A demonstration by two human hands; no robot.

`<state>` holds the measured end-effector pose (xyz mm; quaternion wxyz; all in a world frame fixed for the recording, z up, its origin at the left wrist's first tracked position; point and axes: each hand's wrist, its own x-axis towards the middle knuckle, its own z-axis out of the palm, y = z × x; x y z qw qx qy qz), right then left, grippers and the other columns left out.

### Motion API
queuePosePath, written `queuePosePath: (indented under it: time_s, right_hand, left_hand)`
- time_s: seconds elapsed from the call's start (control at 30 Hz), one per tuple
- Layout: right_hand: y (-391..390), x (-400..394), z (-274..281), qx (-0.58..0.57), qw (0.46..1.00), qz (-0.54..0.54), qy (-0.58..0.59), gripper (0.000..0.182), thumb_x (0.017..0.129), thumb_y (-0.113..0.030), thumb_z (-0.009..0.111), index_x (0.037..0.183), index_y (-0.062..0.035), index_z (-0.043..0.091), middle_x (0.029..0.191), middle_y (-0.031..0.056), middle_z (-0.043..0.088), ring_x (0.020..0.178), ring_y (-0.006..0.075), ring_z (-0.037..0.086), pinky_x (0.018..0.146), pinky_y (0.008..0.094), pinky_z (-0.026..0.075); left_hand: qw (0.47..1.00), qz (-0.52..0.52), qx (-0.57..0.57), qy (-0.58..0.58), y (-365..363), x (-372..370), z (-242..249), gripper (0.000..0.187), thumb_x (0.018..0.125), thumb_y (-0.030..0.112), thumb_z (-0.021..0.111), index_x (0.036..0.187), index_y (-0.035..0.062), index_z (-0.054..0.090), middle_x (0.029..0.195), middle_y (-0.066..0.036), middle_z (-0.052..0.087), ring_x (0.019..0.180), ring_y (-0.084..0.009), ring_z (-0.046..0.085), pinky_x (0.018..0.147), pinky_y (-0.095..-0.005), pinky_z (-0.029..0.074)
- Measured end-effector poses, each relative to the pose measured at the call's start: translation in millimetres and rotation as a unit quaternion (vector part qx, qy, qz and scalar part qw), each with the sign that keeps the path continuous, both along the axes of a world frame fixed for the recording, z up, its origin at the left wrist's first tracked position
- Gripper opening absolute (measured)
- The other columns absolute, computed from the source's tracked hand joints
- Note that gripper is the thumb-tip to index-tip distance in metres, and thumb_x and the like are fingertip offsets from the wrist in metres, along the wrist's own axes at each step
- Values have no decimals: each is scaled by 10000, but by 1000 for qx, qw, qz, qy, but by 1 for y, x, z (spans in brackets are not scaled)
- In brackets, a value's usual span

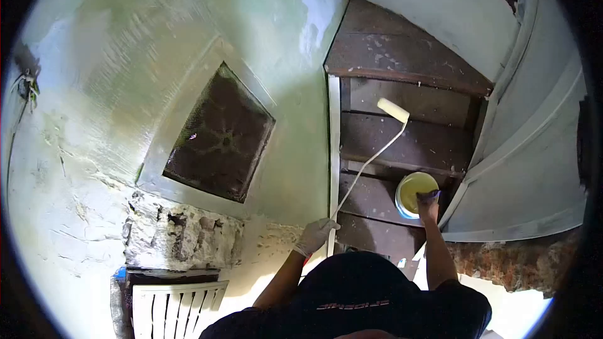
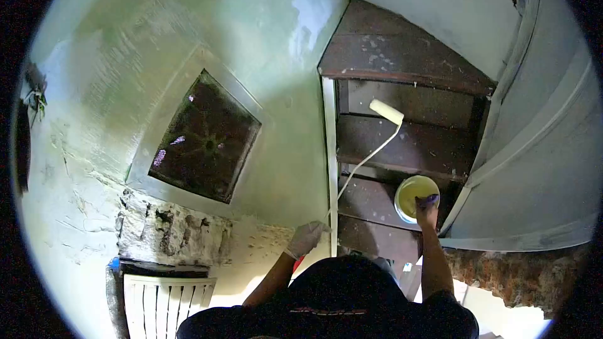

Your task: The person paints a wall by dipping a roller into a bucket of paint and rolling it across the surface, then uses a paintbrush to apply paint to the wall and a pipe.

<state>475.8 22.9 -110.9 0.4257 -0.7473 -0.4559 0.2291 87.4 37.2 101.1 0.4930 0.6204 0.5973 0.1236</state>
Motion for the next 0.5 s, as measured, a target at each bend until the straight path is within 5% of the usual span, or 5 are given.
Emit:
queuePosePath:
  time_s: [0.07, 0.13, 0.3, 0.33, 0.5]
  right_hand:
    - [9, -1, 32, -169, 983, -71, -9, 272, 806, -223, 647, 1025, -63, 640, 947, 186, 658, 904, 344, 638, 772, 404, 496]
    - [4, 5, 9, -139, 988, -33, -53, 273, 837, -246, 607, 1038, -62, 633, 947, 198, 653, 899, 340, 641, 765, 411, 492]
    - [3, 4, 40, -108, 993, -39, 13, 359, 853, -330, 600, 1066, -42, 606, 957, 213, 646, 901, 398, 615, 736, 425, 498]
    - [7, 16, -18, -69, 996, -50, -9, 345, 830, -312, 616, 1055, -49, 611, 943, 214, 647, 897, 387, 623, 730, 423, 498]
    - [4, 8, 1, -127, 984, -80, -101, 296, 773, -241, 657, 964, -16, 627, 885, 209, 651, 808, 396, 624, 704, 430, 498]
  left_hand:
    - [1000, -8, 7, -9, -2, 0, 0, 290, 904, 276, 486, 929, 72, 691, 948, -109, 677, 931, -196, 616, 860, -319, 453]
    - [996, -10, 63, -61, -4, 0, -5, 297, 944, 296, 444, 926, 113, 677, 572, 20, 459, 474, -77, 418, 456, -251, 362]
    - [989, -49, 124, -61, -6, -8, -28, 313, 951, 290, 436, 918, 72, 658, 591, -12, 474, 494, -98, 436, 481, -266, 400]
    - [996, 5, 41, -80, -5, -5, -28, 297, 937, 241, 446, 895, 66, 683, 691, -57, 619, 610, -161, 553, 625, -311, 462]
    - [998, 12, 5, -59, -11, -5, -29, 262, 939, 241, 474, 927, 83, 683, 592, -4, 526, 496, -77, 435, 495, -267, 402]
